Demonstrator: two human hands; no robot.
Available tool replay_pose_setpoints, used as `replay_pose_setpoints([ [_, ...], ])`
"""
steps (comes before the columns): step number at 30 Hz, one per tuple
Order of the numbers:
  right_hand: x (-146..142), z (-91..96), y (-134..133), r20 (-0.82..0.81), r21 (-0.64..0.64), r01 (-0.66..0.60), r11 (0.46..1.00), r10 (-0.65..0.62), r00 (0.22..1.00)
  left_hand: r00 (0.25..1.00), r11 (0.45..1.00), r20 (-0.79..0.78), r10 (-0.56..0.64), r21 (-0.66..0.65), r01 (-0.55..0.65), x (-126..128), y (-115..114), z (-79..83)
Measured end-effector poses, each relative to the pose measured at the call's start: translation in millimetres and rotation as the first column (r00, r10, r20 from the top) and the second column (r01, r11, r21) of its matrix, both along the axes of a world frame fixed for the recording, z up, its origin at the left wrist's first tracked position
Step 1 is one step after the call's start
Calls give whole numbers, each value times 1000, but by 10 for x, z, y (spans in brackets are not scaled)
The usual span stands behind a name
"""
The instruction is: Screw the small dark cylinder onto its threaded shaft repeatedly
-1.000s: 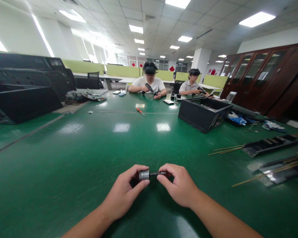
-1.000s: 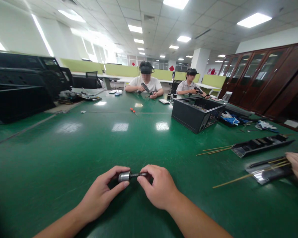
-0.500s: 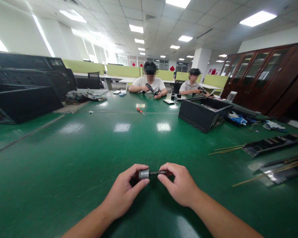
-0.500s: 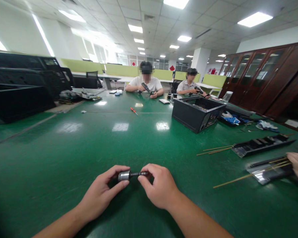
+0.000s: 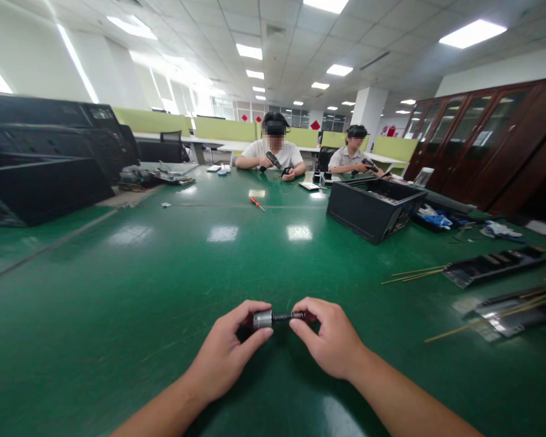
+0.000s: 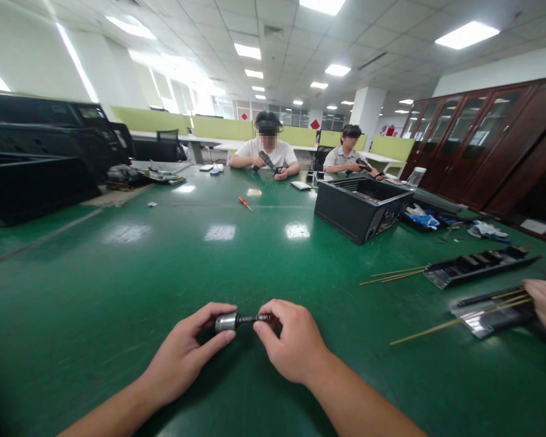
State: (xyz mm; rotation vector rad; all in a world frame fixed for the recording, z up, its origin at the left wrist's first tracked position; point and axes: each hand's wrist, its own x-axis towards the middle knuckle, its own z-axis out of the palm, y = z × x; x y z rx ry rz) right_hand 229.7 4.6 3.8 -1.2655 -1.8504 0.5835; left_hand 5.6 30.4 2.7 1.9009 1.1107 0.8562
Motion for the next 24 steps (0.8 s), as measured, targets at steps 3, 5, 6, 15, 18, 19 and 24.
replay_pose_setpoints([
  [3, 3, -1, -1, -1, 1, 0, 1000, 0, 1000, 1000, 1000, -1, 7, 7, -7, -3, 0, -8],
  [5, 4, 0, -4, 1, 2, 2, 1000, -2, 1000, 1000, 1000, 4, 8, 6, -8, -3, 4, -12],
  [6, 5, 0, -6, 2, 2, 4, 1000, -4, 1000, 1000, 1000, 6, 8, 2, -8, -3, 7, -14],
  [15, 10, -2, -14, -11, -2, 6, 1000, -6, 1000, 1000, 1000, 21, 11, 11, -11, -23, 22, -39],
  [18, 17, 4, -7, -22, -3, 6, 1000, -6, 1000, 1000, 1000, 25, 17, 3, -17, -26, 16, -32],
  [19, 18, 6, -6, -25, -2, 7, 1000, -7, 1000, 999, 1000, 27, 18, 2, -18, -25, 17, -32],
  [24, 23, 7, -7, -25, -3, 11, 1000, -11, 1000, 999, 1000, 38, 17, -5, -17, -13, 27, -35],
])
